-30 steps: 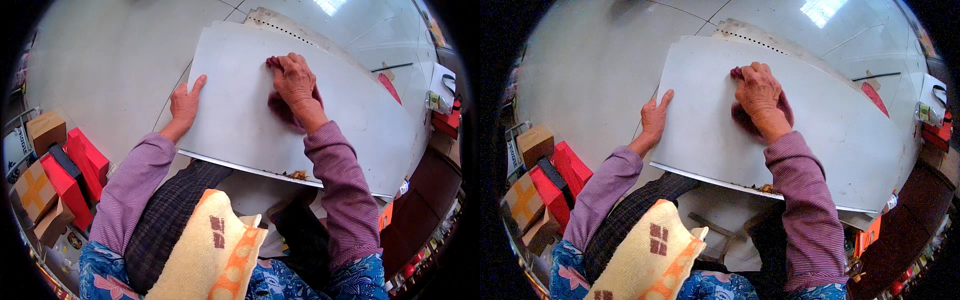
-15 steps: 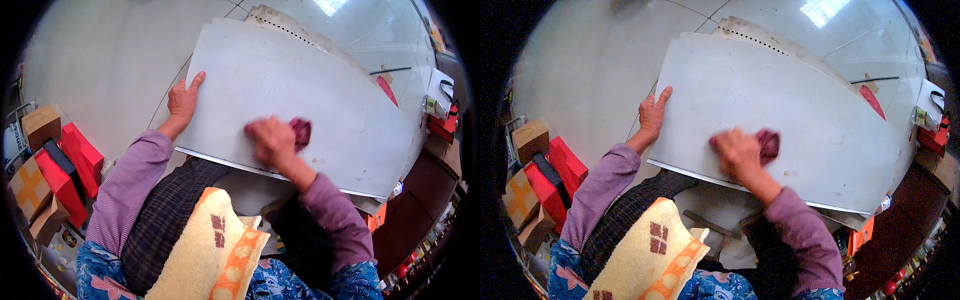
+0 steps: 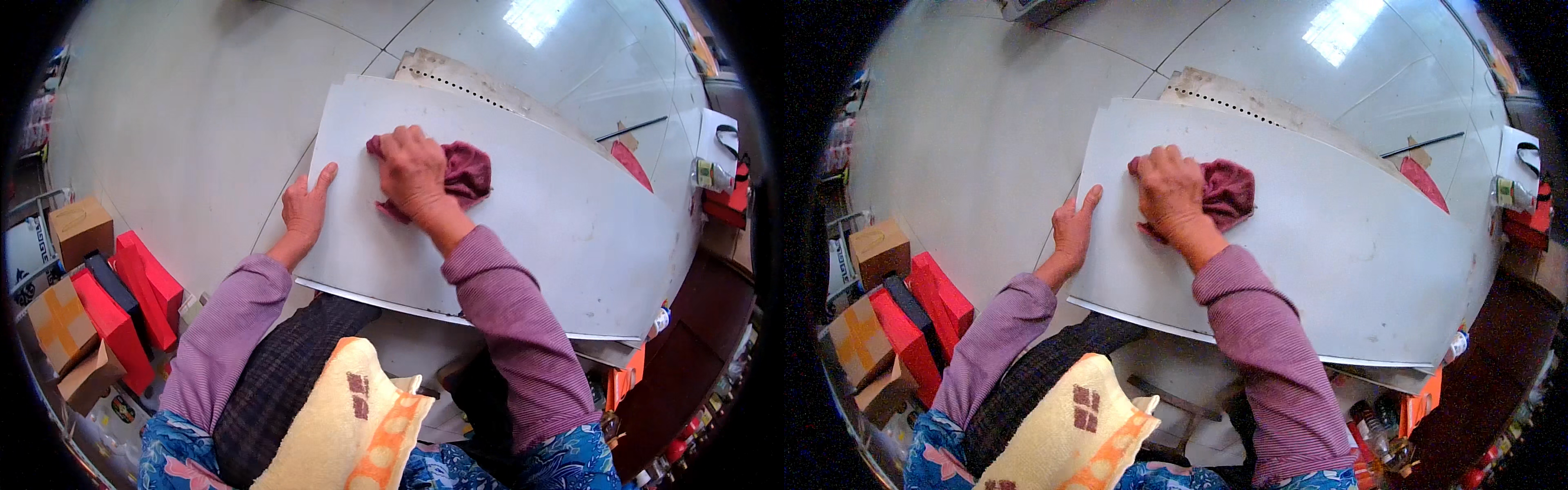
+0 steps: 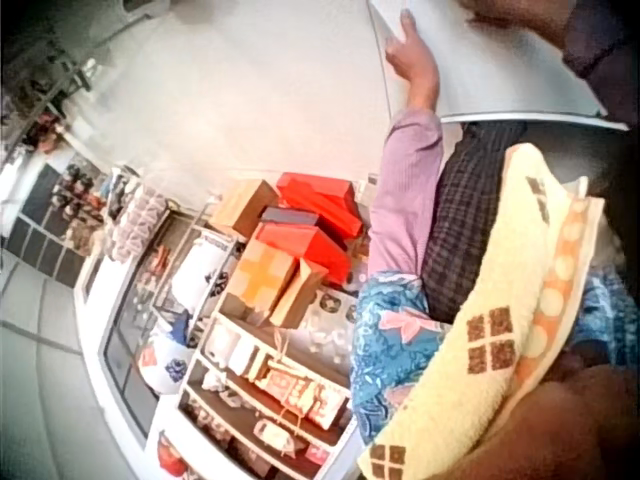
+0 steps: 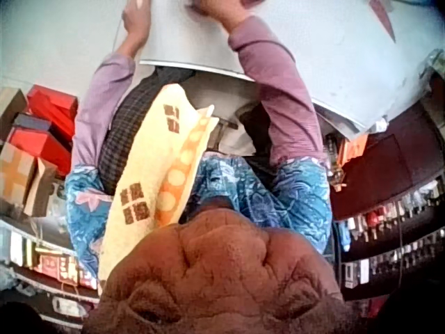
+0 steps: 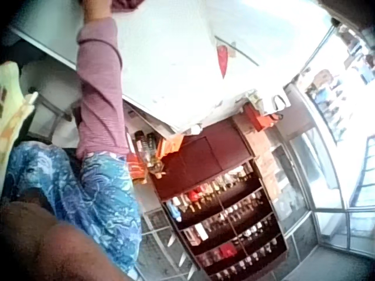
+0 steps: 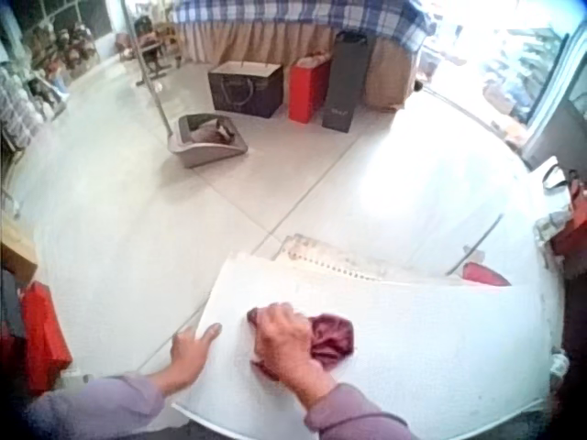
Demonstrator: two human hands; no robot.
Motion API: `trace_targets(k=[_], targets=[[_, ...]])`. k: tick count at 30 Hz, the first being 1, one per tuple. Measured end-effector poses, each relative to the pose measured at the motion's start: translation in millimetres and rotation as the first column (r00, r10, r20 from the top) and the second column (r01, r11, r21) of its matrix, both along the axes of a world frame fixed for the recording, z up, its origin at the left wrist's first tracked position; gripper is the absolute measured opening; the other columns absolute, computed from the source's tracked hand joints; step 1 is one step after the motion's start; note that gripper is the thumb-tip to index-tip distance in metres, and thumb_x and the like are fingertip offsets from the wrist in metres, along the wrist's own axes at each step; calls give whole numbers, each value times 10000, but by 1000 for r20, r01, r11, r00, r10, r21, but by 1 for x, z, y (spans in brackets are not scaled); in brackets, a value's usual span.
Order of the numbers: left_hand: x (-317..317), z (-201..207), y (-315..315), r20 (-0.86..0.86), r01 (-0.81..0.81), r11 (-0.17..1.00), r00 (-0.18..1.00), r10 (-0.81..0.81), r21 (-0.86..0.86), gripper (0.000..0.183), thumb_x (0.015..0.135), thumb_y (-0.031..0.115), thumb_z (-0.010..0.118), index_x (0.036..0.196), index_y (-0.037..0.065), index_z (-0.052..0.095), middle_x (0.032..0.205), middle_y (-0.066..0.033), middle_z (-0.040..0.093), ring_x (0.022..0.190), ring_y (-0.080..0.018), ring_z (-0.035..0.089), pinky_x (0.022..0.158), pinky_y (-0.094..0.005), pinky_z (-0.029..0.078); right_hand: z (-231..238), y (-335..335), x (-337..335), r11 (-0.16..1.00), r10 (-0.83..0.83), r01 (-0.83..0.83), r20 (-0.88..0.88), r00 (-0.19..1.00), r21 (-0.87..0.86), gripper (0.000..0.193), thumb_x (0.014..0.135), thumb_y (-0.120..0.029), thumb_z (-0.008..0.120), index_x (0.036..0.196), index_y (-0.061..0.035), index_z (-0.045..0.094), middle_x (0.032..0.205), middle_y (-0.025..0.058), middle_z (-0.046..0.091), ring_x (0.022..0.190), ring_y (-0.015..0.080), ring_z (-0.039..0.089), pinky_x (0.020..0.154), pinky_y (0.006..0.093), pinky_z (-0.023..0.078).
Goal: The person wipes a large white metal shelf panel with a pink cloth, wringing the cloth out in a bucket of water halfway through, and continues cleaning both sides of the panel.
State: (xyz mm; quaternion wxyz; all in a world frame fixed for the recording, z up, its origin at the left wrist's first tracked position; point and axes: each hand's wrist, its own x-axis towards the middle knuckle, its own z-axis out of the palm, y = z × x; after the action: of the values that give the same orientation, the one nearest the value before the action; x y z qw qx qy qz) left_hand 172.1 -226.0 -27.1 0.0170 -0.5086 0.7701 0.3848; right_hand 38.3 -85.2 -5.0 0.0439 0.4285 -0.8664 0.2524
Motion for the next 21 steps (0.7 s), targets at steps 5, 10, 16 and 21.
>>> trace_targets(k=[5, 10, 16, 21], targets=[[-6, 10, 4, 87, 34, 999, 996, -31, -34, 649, 750, 653, 592, 761, 4, 617, 744, -159, 627, 733, -301, 593, 725, -430, 455, 8, 21, -72, 923, -384, 382, 135, 914, 35, 130, 813, -133, 533, 884, -150, 641, 826, 96, 565, 864, 287, 569, 661, 412, 492], [-5, 6, 4, -48, -37, 998, 998, 39, 50, 613, 757, 617, 614, 793, 6, 636, 753, -153, 632, 734, -272, 589, 725, -412, 453, -5, -25, -26, 998, -54, 52, 69, 996, 28, 120, 721, -56, 557, 803, -121, 615, 814, 90, 561, 836, 266, 563, 666, 379, 481], [-4, -2, 5, -196, -54, 992, 978, 76, 114, 513, 796, 483, 677, 714, -15, 585, 676, -41, 535, 660, -149, 448, 665, -328, 424, -5, 43, -71, 925, -378, 378, -106, 919, -27, 82, 703, -113, 607, 770, -158, 606, 812, 39, 575, 835, 245, 554, 658, 389, 442], [-4, -1, -1, -200, -55, 987, 976, 84, 149, 507, 815, 470, 667, 661, 6, 528, 649, 0, 439, 650, -134, 383, 640, -303, 399, 19, 248, -90, 723, -606, 670, -311, 732, 168, 118, 835, -195, 515, 857, -144, 619, 786, 85, 590, 768, 299, 567, 655, 449, 440]])
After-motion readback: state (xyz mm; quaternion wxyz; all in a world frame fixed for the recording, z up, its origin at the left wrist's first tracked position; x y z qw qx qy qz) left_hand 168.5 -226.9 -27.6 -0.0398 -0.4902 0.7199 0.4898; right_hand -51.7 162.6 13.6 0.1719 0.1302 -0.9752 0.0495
